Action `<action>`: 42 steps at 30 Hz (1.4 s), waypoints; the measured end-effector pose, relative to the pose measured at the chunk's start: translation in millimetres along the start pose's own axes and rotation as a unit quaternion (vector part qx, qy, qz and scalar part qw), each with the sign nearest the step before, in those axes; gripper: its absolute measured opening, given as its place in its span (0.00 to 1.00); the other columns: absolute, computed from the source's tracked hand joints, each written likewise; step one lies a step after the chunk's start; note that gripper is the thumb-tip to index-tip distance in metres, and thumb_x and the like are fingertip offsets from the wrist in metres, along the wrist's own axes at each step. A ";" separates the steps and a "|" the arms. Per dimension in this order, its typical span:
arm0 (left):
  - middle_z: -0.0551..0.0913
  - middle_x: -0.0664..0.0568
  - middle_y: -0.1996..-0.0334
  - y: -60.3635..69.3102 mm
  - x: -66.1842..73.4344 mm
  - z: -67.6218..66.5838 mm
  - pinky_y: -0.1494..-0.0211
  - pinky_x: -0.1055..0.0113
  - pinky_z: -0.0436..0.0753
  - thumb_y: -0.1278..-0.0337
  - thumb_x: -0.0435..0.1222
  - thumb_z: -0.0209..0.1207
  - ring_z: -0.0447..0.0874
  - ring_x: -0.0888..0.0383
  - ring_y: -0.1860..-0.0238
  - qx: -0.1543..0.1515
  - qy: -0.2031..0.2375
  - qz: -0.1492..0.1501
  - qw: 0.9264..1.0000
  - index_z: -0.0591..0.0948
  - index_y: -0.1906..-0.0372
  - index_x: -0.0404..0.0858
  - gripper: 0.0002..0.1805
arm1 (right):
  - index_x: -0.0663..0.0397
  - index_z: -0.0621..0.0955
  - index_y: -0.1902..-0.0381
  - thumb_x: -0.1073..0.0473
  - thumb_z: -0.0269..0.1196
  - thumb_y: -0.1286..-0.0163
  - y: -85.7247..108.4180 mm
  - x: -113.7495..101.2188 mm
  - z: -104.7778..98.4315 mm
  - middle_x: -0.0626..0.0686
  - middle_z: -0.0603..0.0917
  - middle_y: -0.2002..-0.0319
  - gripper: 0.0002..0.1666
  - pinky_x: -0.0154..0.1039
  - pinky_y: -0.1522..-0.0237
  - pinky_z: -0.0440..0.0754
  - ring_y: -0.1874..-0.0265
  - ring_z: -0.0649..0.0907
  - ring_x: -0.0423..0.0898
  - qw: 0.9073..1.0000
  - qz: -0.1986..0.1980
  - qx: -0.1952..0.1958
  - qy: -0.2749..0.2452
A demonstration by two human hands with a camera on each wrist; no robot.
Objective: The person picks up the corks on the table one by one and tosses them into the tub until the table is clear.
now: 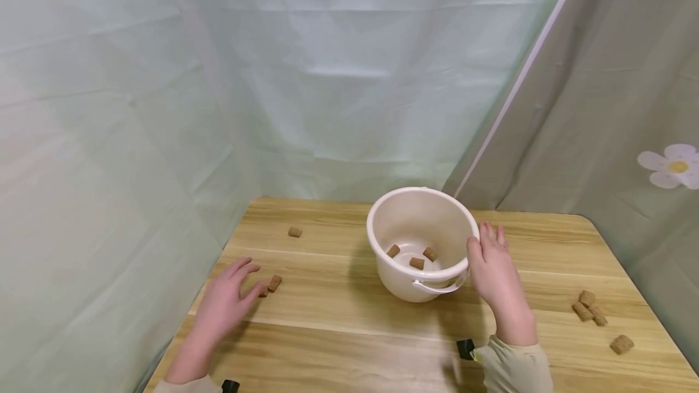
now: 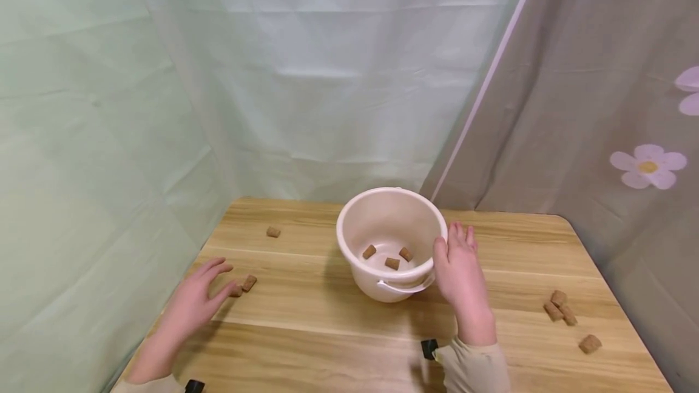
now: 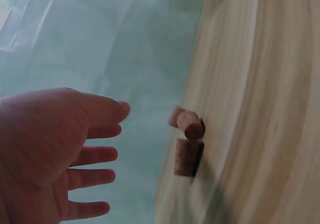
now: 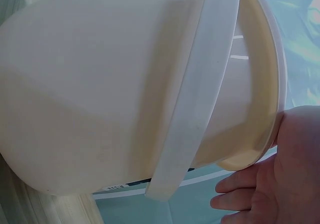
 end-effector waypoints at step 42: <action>0.79 0.26 0.35 6.9 -23.6 41.9 0.41 0.22 0.75 0.42 0.31 0.75 0.73 0.26 0.31 -0.118 -0.050 -0.031 0.991 0.86 0.59 0.41 0.09 | 0.72 0.53 0.17 0.40 0.34 0.11 -1.6 0.6 -0.7 0.72 0.50 0.17 0.44 0.68 0.18 0.40 0.17 0.40 0.70 1.000 -0.001 0.011 0.002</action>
Point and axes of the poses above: each hand's wrist, its own y-axis away from the middle knuckle, its own z-axis out of the palm, x = y × z, the point moved 8 cm from there along -y, towards the middle knuckle
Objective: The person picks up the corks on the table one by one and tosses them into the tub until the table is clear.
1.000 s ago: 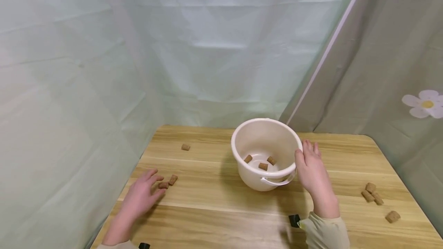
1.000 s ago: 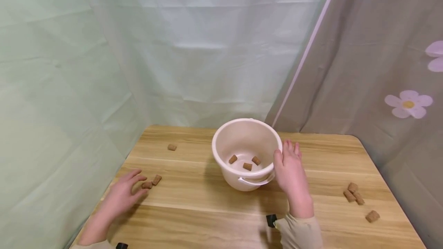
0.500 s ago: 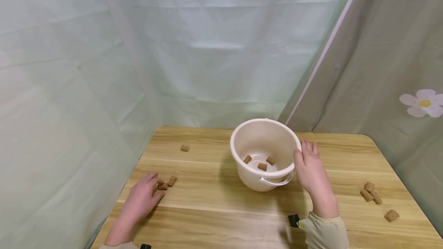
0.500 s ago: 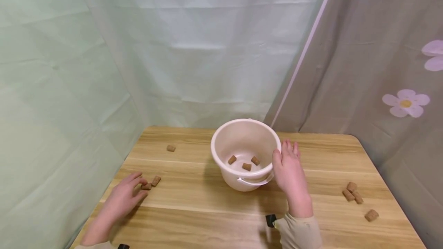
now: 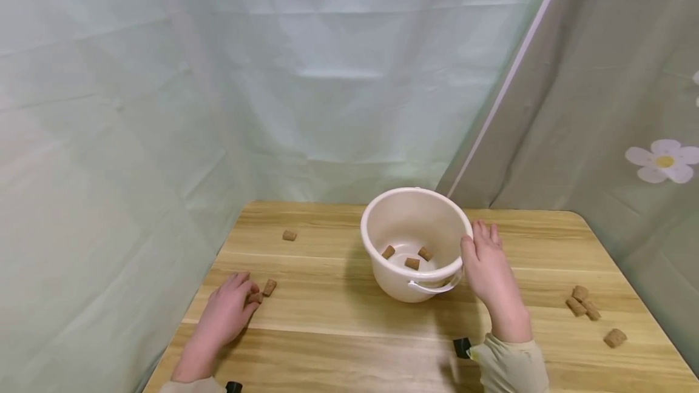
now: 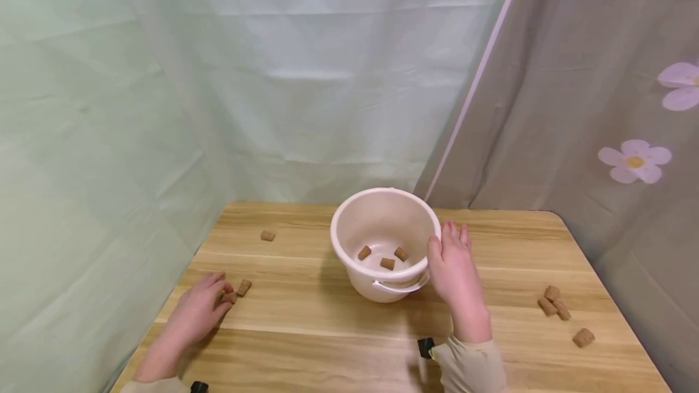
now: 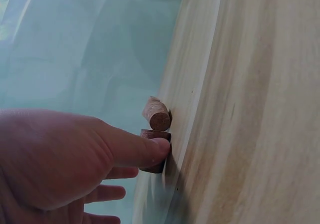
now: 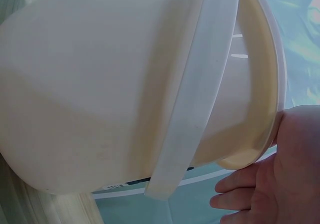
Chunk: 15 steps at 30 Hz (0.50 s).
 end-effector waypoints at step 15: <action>0.79 0.26 0.34 2.6 -0.2 -0.2 0.37 0.22 0.72 0.42 0.34 0.77 0.71 0.23 0.30 0.004 -0.003 0.005 1.000 0.86 0.62 0.41 0.09 | 0.72 0.53 0.17 0.41 0.34 0.11 0.9 -1.2 -0.5 0.72 0.50 0.17 0.44 0.69 0.19 0.41 0.17 0.41 0.71 1.000 0.002 0.001 0.003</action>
Point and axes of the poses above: each hand's wrist, its own y-axis away from the middle knuckle, its own z-axis out of the palm, x = y × z, the point moved 8 cm from there along -y, towards the middle knuckle
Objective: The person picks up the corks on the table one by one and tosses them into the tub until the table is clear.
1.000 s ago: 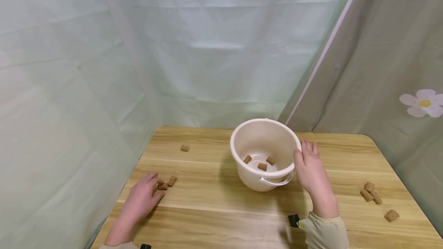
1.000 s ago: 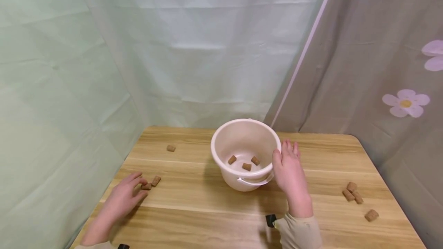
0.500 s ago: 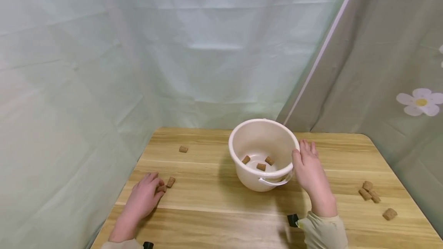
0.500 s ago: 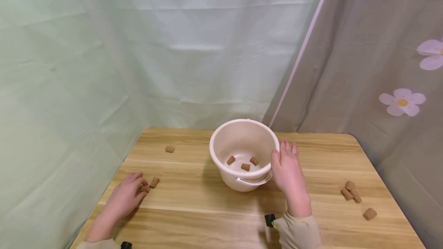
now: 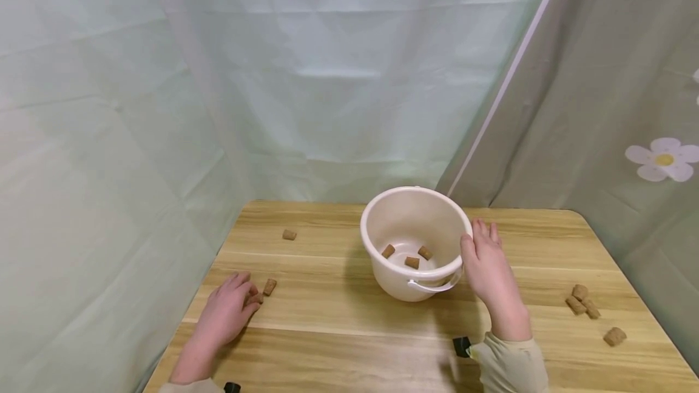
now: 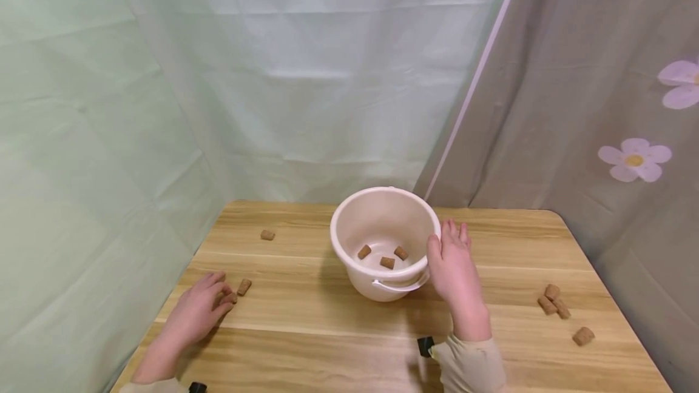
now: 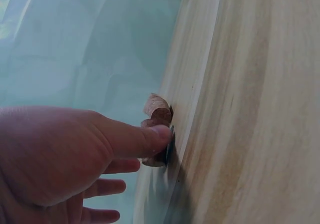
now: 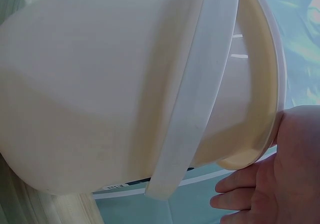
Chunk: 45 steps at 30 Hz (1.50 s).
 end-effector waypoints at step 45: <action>0.84 0.31 0.39 -5.5 13.2 -26.4 0.31 0.28 0.73 0.42 0.33 0.77 0.74 0.25 0.31 0.089 0.037 0.053 0.994 0.88 0.57 0.35 0.11 | 0.72 0.52 0.17 0.42 0.35 0.12 -0.6 1.0 0.6 0.72 0.50 0.17 0.43 0.70 0.19 0.43 0.17 0.41 0.70 1.000 -0.001 0.001 0.001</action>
Point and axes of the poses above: each hand's wrist, its own y-axis away from the middle knuckle, its own z-axis out of the palm, x = y × z, the point moved 8 cm from there along -y, towards the middle knuckle
